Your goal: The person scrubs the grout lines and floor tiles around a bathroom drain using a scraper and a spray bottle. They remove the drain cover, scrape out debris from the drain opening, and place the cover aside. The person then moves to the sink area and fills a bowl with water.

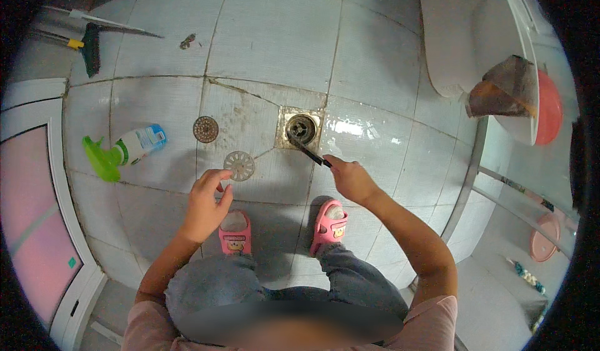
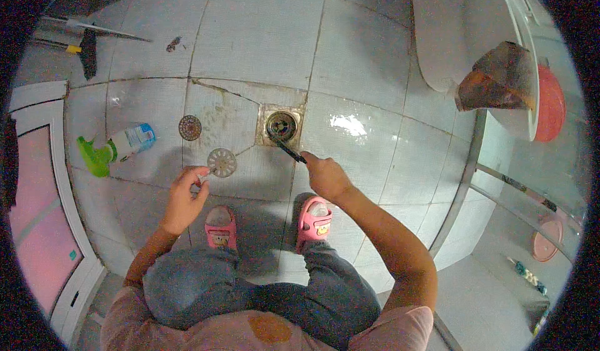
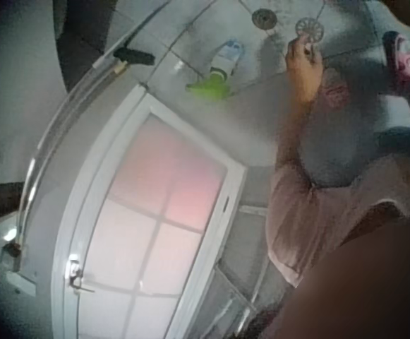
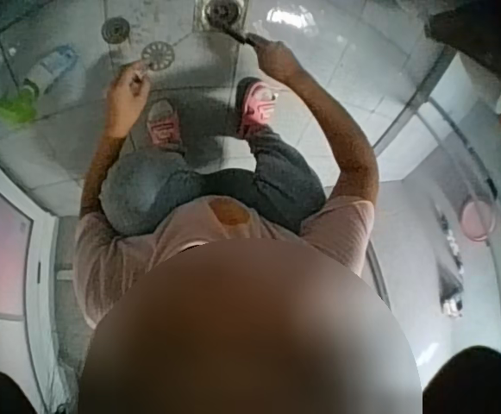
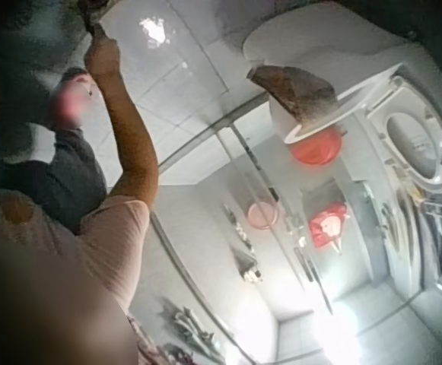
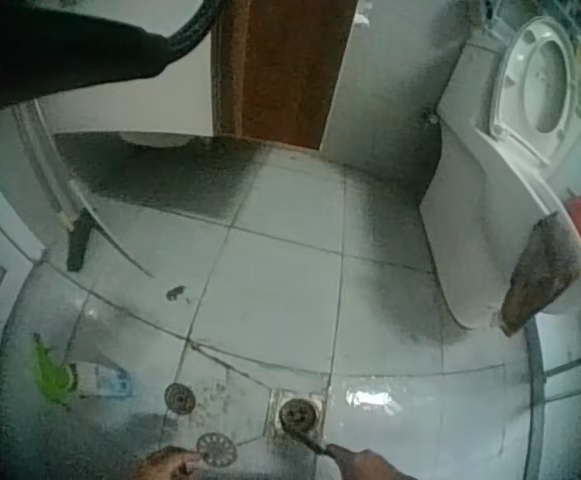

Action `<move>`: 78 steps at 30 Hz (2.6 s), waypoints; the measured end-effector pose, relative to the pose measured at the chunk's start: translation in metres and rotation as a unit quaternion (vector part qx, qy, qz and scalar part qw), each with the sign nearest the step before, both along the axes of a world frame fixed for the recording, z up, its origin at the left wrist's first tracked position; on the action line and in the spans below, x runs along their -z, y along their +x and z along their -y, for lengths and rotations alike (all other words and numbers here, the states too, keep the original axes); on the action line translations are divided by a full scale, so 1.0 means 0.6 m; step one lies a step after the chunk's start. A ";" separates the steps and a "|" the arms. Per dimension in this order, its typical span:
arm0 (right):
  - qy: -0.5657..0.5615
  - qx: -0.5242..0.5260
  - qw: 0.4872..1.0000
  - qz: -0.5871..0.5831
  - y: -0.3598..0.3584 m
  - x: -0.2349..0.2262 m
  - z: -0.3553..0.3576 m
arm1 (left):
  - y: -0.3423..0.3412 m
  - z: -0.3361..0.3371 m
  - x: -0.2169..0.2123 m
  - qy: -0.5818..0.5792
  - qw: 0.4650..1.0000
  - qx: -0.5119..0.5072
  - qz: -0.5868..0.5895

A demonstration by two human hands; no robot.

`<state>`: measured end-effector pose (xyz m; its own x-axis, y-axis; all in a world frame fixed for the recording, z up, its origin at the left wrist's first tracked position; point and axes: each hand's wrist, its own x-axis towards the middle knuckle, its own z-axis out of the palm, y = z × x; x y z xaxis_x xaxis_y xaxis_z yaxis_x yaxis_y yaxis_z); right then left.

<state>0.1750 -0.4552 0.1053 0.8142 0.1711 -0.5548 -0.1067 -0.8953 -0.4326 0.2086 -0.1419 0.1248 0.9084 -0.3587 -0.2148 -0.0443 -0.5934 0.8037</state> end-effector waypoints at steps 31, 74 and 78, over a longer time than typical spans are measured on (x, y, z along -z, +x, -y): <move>-0.161 -0.119 0.978 -0.063 0.031 -0.051 -0.017 | -0.015 -0.007 0.008 -0.008 1.000 -0.001 -0.021; 0.116 0.027 0.993 -0.022 0.016 0.079 0.069 | 0.111 0.119 0.112 0.060 0.974 0.211 -0.059; 0.242 0.121 0.945 -0.185 0.034 0.077 0.091 | 0.105 0.104 0.111 0.065 0.973 0.197 -0.096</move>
